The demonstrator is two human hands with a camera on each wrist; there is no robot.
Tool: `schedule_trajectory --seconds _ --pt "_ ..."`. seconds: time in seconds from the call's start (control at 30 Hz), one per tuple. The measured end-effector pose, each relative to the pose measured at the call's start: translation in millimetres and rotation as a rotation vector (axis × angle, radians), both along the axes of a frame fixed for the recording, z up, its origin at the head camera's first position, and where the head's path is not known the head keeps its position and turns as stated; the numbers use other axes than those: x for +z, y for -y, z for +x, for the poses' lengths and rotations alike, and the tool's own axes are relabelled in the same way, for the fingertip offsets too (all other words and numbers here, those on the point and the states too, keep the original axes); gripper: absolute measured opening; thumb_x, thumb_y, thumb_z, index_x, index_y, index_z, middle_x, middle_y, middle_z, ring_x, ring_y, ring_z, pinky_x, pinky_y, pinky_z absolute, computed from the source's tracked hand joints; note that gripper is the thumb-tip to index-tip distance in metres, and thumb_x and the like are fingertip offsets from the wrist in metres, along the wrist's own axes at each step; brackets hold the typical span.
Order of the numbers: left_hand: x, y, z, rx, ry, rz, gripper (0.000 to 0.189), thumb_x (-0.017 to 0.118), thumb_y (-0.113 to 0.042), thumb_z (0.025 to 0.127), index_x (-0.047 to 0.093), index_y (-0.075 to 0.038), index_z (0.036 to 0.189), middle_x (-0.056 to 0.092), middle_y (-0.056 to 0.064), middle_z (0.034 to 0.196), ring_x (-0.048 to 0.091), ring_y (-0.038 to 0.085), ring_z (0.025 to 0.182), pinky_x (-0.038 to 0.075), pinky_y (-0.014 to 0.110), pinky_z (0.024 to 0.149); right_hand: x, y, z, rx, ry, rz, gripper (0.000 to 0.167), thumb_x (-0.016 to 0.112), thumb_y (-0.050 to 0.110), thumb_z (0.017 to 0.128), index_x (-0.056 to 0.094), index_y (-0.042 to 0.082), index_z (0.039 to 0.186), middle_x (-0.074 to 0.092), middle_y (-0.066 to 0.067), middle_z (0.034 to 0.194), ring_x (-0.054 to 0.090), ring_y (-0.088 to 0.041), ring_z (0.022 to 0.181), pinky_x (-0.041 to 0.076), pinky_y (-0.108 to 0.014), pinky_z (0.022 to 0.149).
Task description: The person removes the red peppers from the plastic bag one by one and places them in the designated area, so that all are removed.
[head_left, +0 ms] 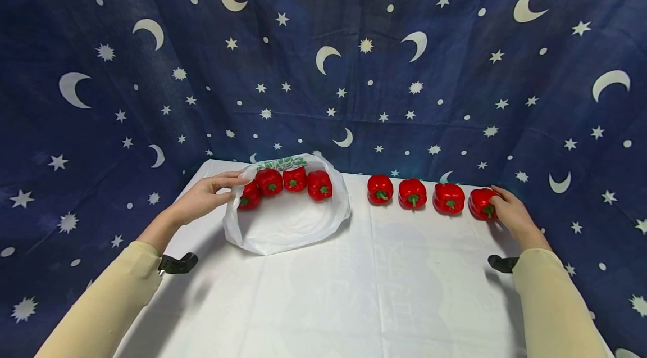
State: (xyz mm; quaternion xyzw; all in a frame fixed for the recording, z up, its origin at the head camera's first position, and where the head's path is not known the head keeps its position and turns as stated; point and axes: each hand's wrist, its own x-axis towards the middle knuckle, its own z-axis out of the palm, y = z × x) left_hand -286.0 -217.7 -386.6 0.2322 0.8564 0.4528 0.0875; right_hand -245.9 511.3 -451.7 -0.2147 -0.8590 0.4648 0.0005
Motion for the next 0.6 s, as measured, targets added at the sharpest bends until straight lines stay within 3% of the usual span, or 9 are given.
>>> schedule_trajectory --seconds 0.17,0.27,0.47,0.6 --pt "-4.0 1.2 -1.2 0.0 -0.01 0.0 0.04 0.058 -0.012 0.104 0.062 -0.012 0.144 0.039 0.01 0.159 0.029 0.035 0.15 0.036 0.056 0.112 0.1 1.8 3.0 -0.04 -0.009 -0.013 0.067 0.028 0.026 0.106 0.0 0.007 0.163 0.0 -0.031 0.166 0.009 -0.054 0.149 0.017 -0.069 0.115" --pt "-5.8 -0.2 -1.8 -0.009 -0.001 0.01 0.04 0.059 -0.013 0.104 0.062 -0.014 0.144 0.039 0.009 0.159 0.029 0.033 0.15 0.036 0.055 0.112 3.2 0.5 8.1 -0.077 -0.047 0.021 0.067 0.028 0.025 0.106 0.002 0.002 0.163 0.003 -0.031 0.165 0.01 -0.053 0.149 0.017 -0.068 0.116" --pt "-5.3 -0.7 -2.2 0.006 -0.003 0.024 0.04 0.059 -0.013 0.104 0.063 -0.016 0.143 0.039 0.009 0.16 0.027 0.034 0.15 0.032 0.059 0.114 20.3 13.3 11.7 -0.103 -0.194 0.146 0.063 0.029 0.021 0.105 0.015 -0.001 0.162 0.02 -0.033 0.162 0.023 -0.052 0.147 0.025 -0.065 0.115" --pt "-4.8 0.2 -2.8 0.006 -0.019 0.033 0.04 0.059 -0.011 0.103 0.063 -0.014 0.143 0.04 0.01 0.159 0.03 0.034 0.149 0.035 0.052 0.114 34.5 39.0 11.0 -0.074 -0.282 0.178 0.059 0.032 0.021 0.107 0.022 0.003 0.162 0.024 -0.028 0.163 0.025 -0.049 0.147 0.023 -0.065 0.116"
